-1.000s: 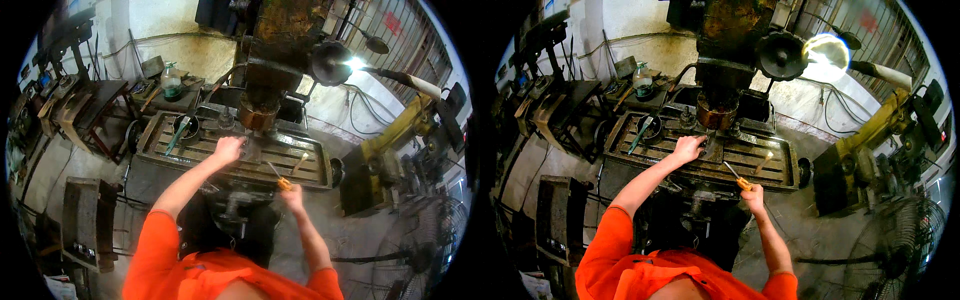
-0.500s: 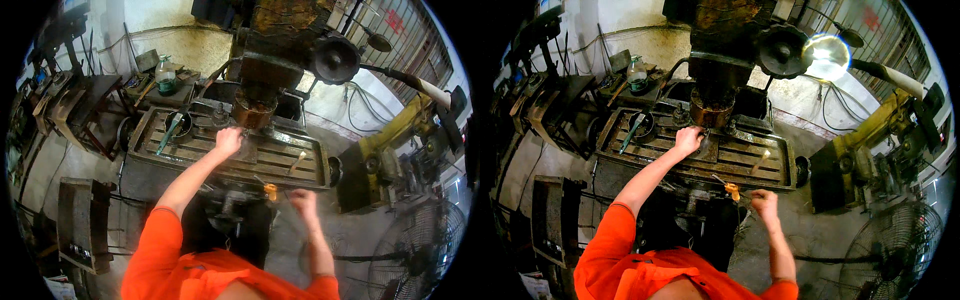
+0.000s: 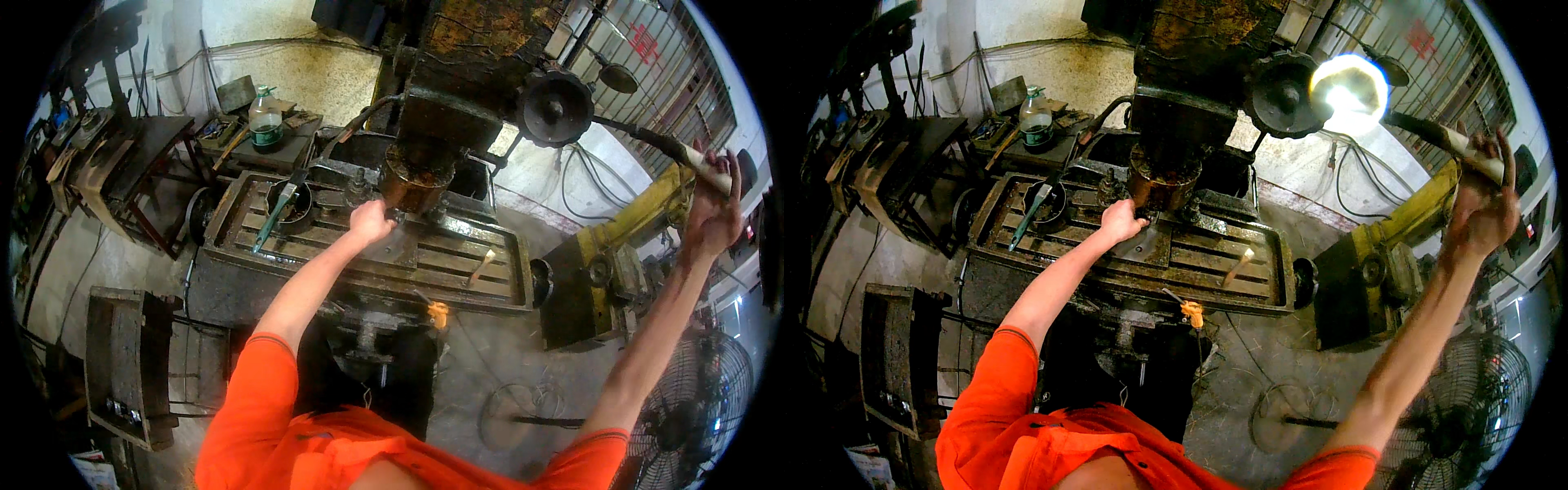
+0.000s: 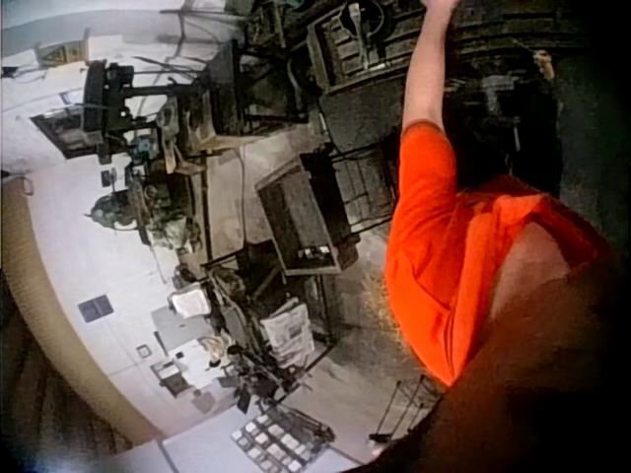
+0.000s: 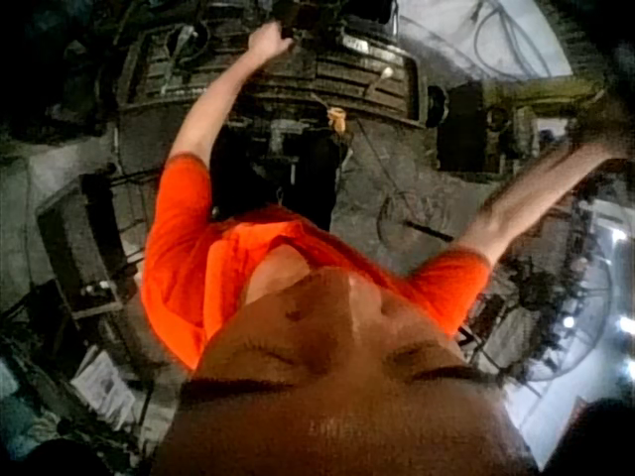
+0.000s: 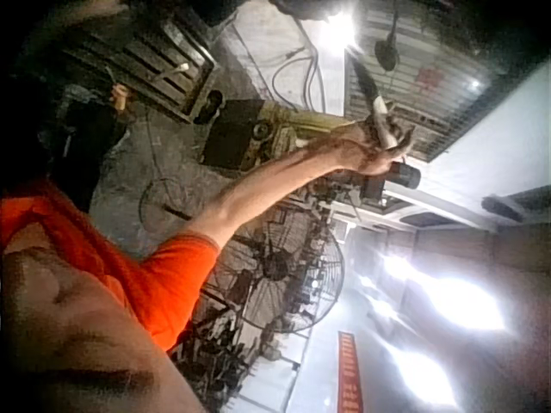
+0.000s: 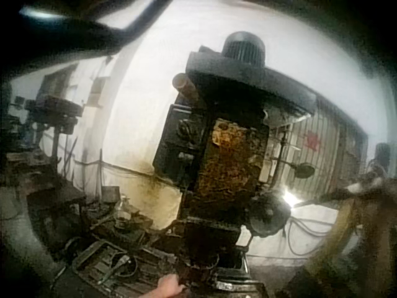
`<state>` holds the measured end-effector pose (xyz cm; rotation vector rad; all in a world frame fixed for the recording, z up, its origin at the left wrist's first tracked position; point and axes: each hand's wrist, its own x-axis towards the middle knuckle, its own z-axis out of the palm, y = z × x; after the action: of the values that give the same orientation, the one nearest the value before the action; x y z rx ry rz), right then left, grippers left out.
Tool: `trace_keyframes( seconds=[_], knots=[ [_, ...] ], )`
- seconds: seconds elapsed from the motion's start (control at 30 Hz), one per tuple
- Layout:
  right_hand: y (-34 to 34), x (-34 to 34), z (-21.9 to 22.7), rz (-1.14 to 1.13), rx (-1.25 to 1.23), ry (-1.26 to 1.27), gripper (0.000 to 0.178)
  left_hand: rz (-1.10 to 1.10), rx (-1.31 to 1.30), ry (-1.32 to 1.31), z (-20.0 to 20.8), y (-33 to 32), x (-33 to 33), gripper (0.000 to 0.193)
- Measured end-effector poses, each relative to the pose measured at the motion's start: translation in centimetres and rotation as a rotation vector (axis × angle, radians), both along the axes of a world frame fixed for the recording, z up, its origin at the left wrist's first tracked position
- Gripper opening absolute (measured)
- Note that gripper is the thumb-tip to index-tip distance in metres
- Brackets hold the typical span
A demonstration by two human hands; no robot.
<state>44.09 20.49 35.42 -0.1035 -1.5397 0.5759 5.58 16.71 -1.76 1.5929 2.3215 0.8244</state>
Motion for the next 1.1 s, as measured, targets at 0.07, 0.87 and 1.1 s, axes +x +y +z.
trace_keyframes(
  seconds=[0.07, 0.87, 1.1],
  knots=[
    [-0.8, 1.2, -2.8, -0.024, 0.079, -0.023, 0.054, -0.004, -0.005, -0.035, 0.3, -0.2, 0.0, 0.033],
    [0.9, 4.0, -1.6, -0.077, 0.018, -0.229, 0.038, -0.133, 0.099, 0.081, -0.7, -3.4, 0.8, 0.049],
    [0.3, 2.5, -2.1, -0.146, 0.106, -0.238, 0.050, -0.218, -0.004, 0.169, 1.4, -3.2, 0.6, 0.040]
  ],
)
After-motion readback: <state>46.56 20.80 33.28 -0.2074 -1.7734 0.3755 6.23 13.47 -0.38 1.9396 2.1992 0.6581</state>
